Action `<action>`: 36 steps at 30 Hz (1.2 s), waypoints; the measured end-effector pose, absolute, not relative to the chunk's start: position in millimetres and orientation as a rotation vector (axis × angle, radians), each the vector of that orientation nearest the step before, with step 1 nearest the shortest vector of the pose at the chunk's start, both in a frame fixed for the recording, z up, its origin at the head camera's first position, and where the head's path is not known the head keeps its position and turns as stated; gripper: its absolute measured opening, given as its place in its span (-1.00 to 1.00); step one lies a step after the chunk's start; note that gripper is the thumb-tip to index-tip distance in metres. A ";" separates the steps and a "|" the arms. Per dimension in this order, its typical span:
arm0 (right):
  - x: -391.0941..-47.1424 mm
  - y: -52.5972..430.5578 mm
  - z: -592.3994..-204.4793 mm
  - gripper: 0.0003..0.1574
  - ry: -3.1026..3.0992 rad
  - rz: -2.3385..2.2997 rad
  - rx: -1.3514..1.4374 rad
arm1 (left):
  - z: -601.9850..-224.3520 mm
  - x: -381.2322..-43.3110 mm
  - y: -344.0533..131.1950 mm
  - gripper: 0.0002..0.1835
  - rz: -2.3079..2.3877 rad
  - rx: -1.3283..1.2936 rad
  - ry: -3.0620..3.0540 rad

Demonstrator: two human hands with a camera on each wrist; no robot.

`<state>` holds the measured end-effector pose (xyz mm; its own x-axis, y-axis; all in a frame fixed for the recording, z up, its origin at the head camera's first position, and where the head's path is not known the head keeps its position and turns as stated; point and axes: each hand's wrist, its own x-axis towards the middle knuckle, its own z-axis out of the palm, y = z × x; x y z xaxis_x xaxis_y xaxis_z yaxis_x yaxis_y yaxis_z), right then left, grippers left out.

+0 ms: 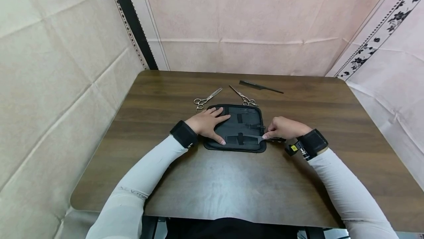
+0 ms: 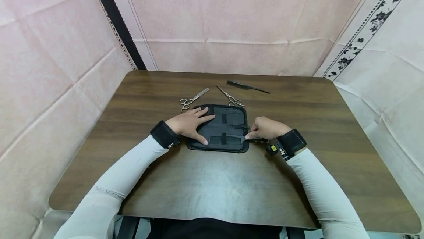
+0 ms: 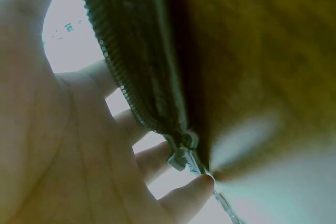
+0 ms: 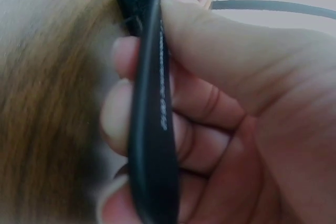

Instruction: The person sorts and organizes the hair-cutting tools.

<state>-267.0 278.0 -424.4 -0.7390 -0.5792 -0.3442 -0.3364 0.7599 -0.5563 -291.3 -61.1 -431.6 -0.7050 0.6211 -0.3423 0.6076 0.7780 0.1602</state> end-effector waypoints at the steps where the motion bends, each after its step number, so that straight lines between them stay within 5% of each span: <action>1: -267.0 277.7 -424.5 -0.48 2.447 -0.643 -0.689 | -431.5 -291.3 -61.1 0.22 0.048 0.933 2.591; 36: -264.7 270.4 -427.0 -0.45 2.459 -0.656 -0.694 | -430.5 -290.3 -60.6 0.22 0.036 0.937 2.596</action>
<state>-264.7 270.4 -427.0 -0.7459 -0.5801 -0.3273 -0.3402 0.7543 -0.5616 -290.3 -60.6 -430.5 -0.7059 0.6203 -0.3421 0.6106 0.7776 0.1499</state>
